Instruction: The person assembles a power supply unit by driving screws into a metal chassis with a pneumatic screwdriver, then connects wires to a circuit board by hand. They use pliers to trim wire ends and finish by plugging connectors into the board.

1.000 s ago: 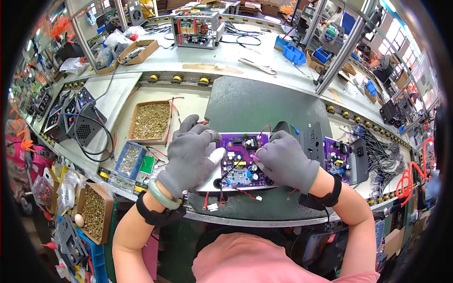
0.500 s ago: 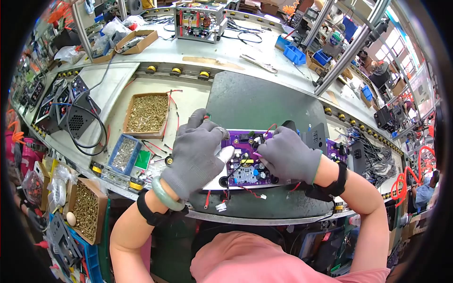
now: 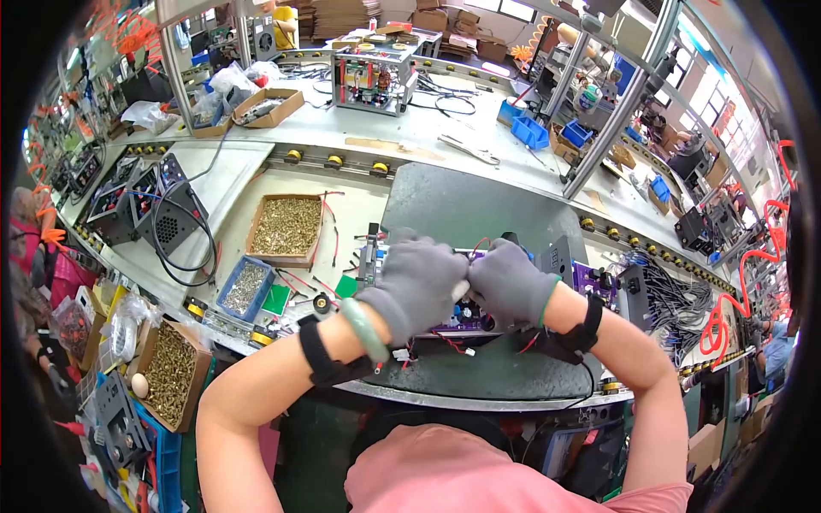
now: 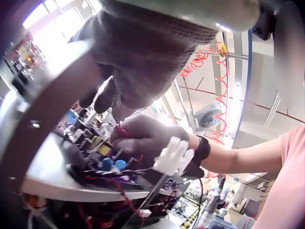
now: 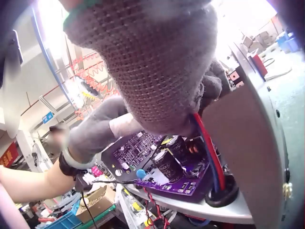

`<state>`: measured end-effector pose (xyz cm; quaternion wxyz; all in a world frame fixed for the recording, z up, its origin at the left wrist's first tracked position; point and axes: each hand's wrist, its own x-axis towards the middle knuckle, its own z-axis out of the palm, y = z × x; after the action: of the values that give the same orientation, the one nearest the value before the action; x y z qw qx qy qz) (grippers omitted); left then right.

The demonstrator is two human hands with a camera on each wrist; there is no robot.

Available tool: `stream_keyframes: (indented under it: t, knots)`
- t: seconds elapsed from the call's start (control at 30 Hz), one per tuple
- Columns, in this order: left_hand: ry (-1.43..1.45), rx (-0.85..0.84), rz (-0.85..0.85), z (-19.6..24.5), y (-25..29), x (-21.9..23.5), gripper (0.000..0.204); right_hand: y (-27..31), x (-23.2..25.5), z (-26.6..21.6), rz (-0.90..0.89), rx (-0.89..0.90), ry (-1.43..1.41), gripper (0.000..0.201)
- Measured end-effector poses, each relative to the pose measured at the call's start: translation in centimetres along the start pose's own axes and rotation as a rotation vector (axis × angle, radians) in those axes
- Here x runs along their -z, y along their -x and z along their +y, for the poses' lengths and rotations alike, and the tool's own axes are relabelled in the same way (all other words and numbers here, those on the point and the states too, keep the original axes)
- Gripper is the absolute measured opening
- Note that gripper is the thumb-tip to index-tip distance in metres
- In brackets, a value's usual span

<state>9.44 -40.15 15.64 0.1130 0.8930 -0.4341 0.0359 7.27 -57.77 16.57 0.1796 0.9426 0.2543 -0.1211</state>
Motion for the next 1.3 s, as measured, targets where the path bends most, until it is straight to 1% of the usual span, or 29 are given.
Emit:
stream_keyframes:
  t: [0.03,0.1,0.13,0.17,0.2,0.23,0.27,0.3,0.33,0.4,0.43,0.47,0.53,0.57,0.6,0.63,0.67,0.73,0.77,0.8,0.87,0.93,0.97,1.0,1.03,1.1,1.13,1.2,1.3]
  knots:
    - [-0.083,0.0,-0.054,0.8,-0.6,0.2,0.018,0.5,-0.4,0.2,0.008,0.0,0.002,0.021]
    - [-0.031,0.02,-0.053,1.1,-1.2,0.2,0.019,2.2,-2.4,0.5,0.379,-0.049,-0.206,0.018]
    - [0.028,0.038,-0.053,1.1,-1.4,0.0,0.019,3.0,-2.9,0.4,0.378,-0.04,-0.205,0.018]
    - [0.047,0.059,0.011,0.7,-1.5,-0.9,0.022,4.0,-3.4,0.4,0.602,-0.055,-0.308,0.016]
    - [0.05,0.068,0.012,0.9,-1.4,-1.2,0.022,4.7,-3.8,0.1,0.825,-0.072,-0.413,0.015]
    - [0.274,0.172,0.032,1.2,-1.4,-1.5,0.026,5.0,-4.2,-0.5,0.89,-0.112,-0.462,0.01]
    - [0.497,0.273,0.051,1.4,-1.3,-1.8,0.029,5.0,-4.7,-0.9,0.887,-0.104,-0.465,0.01]
    - [0.631,0.222,0.158,0.9,-2.1,-4.1,0.034,4.7,-5.4,-1.2,0.983,-0.157,-0.526,0.01]
    - [0.628,0.228,0.162,1.4,-2.5,-4.2,0.034,4.4,-5.9,-1.4,1.08,-0.209,-0.585,0.01]
    - [1.308,0.513,-0.23,2.1,-3.2,-3.8,0.035,4.3,-6.7,-1.6,1.115,-0.226,-0.59,0.009]
    - [1.325,0.512,-0.276,2.2,-3.1,-3.4,0.036,4.2,-7.1,-1.8,1.145,-0.244,-0.633,0.009]
    - [1.321,0.513,-0.264,2.1,-3.0,-2.9,0.036,4.1,-7.4,-1.9,1.176,-0.261,-0.676,0.009]
    - [1.359,0.521,-0.394,1.9,-2.6,-1.9,0.037,4.0,-7.1,-1.9,1.185,-0.257,-0.691,0.007]
    - [1.171,0.424,-0.371,1.0,-2.7,-2.6,0.033,4.3,-6.2,-1.7,1.092,-0.213,-0.618,0.006]
    - [1.171,0.424,-0.372,0.7,-2.3,-2.5,0.033,4.3,-5.4,-1.4,1.0,-0.172,-0.544,0.006]
    - [0.667,0.302,-0.078,0.2,-1.9,-2.5,0.029,4.2,-5.1,-0.6,0.916,-0.162,-0.4,0.004]
    - [0.159,0.163,0.197,-0.3,-1.4,-2.3,0.026,3.8,-4.7,0.0,0.916,-0.175,-0.405,0.004]
    - [-0.086,0.174,0.235,-2.0,-1.0,-0.4,0.03,3.1,-4.0,1.3,0.596,-0.114,-0.149,0.003]
    - [-0.071,0.18,0.233,-3.2,-0.3,-0.3,0.033,1.9,-4.8,1.8,0.626,-0.084,-0.189,0.003]
    - [-0.055,0.187,0.229,-4.4,0.5,-0.2,0.037,1.6,-4.6,1.8,0.621,-0.099,-0.196,0.003]
    - [-0.048,0.194,0.2,-6.1,1.6,-1.3,0.04,0.9,-3.9,1.9,0.472,-0.116,-0.147,0.002]
    - [0.215,0.228,0.183,-6.6,2.2,-1.9,0.039,0.9,-3.8,1.8,0.44,-0.13,-0.158,0.002]
    - [0.197,0.254,0.219,-6.3,2.1,-2.3,0.035,0.9,-3.9,1.9,0.46,-0.088,-0.144,0.003]
    - [0.205,0.25,0.213,-6.2,2.0,-2.4,0.035,1.0,-4.0,1.9,0.479,-0.046,-0.129,0.003]
    - [0.206,0.262,0.215,-6.2,1.9,-2.5,0.032,1.0,-3.8,1.8,0.471,-0.051,-0.129,0.003]
    - [0.212,0.27,0.212,-6.2,1.9,-2.6,0.029,1.0,-3.5,1.5,0.436,-0.014,0.074,0.003]
    - [0.229,0.276,0.221,-6.3,1.9,-2.6,0.027,1.1,-3.8,1.7,0.429,-0.019,0.072,0.003]
    - [0.257,0.285,0.223,-6.4,2.0,-2.7,0.026,1.4,-4.6,2.2,0.549,-0.033,-0.171,0.003]
    - [0.257,0.293,0.235,-6.5,2.0,-2.6,0.025,1.6,-4.0,2.0,0.535,-0.025,-0.172,0.005]
